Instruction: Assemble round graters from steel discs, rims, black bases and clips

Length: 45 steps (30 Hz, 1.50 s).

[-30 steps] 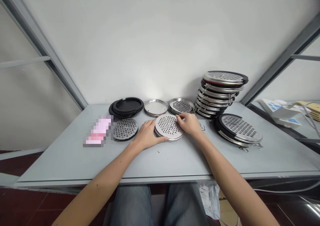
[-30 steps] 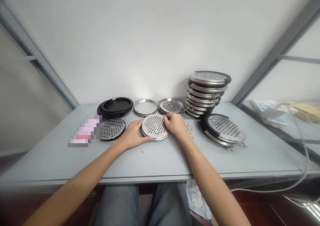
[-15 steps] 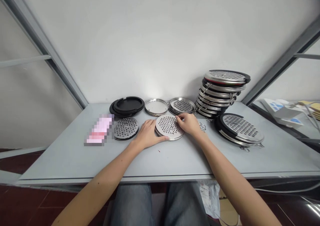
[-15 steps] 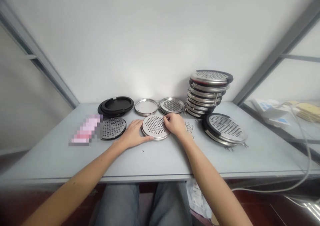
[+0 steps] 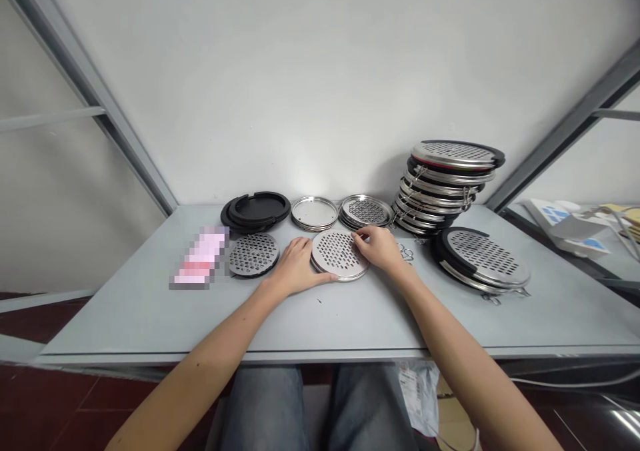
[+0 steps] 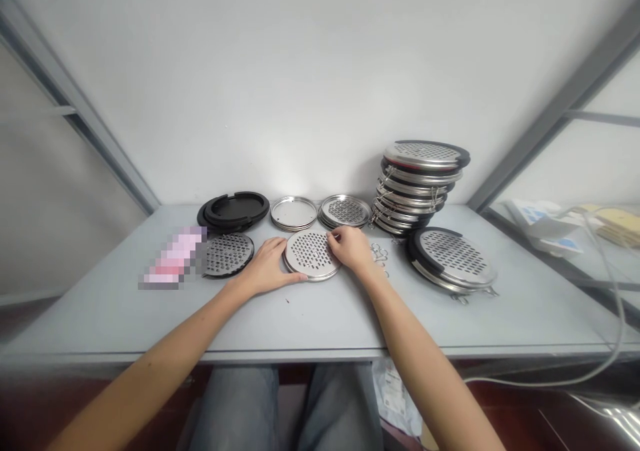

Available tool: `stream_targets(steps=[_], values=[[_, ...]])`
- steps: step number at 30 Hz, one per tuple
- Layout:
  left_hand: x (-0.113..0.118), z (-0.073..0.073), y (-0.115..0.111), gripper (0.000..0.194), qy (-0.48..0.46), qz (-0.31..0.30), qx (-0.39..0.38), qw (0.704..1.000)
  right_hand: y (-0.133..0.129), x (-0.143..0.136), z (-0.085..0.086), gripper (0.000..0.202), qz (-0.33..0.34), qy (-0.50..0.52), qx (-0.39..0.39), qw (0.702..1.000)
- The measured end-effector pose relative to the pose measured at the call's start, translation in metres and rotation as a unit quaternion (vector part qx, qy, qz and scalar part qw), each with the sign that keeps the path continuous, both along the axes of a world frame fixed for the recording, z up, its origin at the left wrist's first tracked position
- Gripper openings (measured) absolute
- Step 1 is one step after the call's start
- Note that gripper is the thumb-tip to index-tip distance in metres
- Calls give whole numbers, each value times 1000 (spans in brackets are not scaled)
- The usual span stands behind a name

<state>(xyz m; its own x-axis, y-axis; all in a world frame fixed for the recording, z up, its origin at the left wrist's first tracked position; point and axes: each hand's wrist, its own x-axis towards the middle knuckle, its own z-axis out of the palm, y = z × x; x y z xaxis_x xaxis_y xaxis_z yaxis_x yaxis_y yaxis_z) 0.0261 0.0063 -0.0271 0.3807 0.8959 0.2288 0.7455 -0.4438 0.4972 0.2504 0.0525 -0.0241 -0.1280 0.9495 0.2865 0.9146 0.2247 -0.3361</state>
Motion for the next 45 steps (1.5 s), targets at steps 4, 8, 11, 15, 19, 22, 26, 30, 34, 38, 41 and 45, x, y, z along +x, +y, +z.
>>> stream_targets(steps=[4,8,11,15,19,22,26,30,34,38,41,45], values=[[0,0,1,78,-5,-3,-6,1000,2,1,-1,30,-2,4,-7,1000],[0,-1,1,80,-6,-2,-9,1000,3,3,-3,30,0,10,-10,1000],[0,-1,1,85,-11,-2,-9,1000,4,3,-3,31,1,21,-11,1000],[0,0,0,87,-11,-2,-20,1000,4,3,-4,32,2,37,-19,999],[0,-3,0,96,4,12,-45,999,3,0,-5,31,-16,35,-26,999],[-2,-5,1,103,13,22,-63,998,3,-1,-5,30,-19,32,-22,999],[-5,-1,0,107,31,-15,-54,998,1,-4,-5,31,2,36,-17,999],[-2,3,-3,86,44,-41,-25,998,1,-4,-5,30,29,40,-18,999],[0,-1,-4,89,62,-26,-24,997,1,-5,-7,30,90,70,34,993],[-1,-5,-2,103,77,-22,-59,995,-1,-11,-12,42,195,104,57,974],[-1,-5,-1,108,90,-18,-72,993,-3,-17,-17,46,249,101,34,963],[0,-4,-2,107,113,-25,-70,991,-3,-21,-22,46,251,97,24,963]])
